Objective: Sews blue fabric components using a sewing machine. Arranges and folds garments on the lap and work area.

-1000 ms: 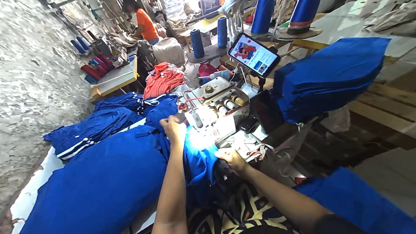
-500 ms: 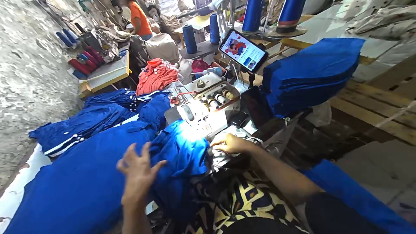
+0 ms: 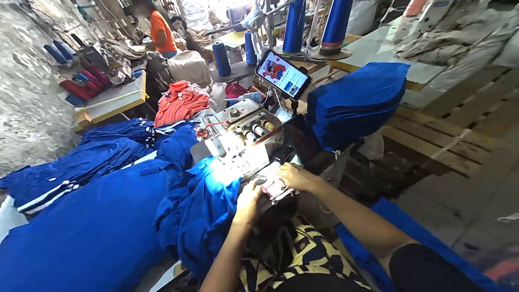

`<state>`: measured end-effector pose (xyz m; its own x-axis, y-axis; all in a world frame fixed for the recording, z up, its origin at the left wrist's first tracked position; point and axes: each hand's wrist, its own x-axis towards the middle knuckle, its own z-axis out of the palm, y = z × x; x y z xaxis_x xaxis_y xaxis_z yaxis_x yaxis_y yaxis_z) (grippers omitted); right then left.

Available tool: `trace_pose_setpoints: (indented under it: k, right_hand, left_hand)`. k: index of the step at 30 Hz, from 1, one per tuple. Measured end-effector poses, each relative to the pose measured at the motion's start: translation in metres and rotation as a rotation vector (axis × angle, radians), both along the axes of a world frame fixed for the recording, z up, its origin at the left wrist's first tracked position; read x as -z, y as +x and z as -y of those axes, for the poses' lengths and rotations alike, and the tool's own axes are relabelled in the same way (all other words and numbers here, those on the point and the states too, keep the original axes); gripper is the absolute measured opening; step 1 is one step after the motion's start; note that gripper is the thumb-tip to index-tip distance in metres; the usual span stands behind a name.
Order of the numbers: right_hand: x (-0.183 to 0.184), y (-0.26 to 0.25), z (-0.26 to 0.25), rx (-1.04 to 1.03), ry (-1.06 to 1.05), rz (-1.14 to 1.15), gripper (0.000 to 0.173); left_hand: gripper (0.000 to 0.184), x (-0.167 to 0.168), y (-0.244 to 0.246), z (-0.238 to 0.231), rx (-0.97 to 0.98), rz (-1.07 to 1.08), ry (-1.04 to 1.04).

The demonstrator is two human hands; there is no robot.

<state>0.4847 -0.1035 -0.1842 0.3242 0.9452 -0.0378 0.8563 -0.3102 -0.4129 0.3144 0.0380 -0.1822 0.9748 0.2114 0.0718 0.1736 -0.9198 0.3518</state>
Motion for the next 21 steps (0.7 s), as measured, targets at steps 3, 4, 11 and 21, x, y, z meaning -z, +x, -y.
trace_pose_setpoints:
  k: [3,4,11,21]
  right_hand:
    - [-0.001,-0.020,-0.006,0.164,-0.032,0.035,0.038]
    - [-0.002,-0.028,-0.009,0.206,-0.047,0.044,0.039]
    - [-0.012,-0.035,-0.011,0.336,0.010,-0.131,0.031]
    - [0.002,-0.046,0.085,0.517,0.577,-1.088,0.020]
  left_hand:
    - [0.024,-0.007,0.001,0.015,0.028,-0.116,-0.018]
    - [0.023,-0.006,0.000,0.022,0.030,-0.104,-0.036]
    - [0.015,0.020,-0.011,0.034,-0.053,0.267,-0.104]
    - [0.018,0.048,-0.028,-0.014,0.203,0.367,-0.279]
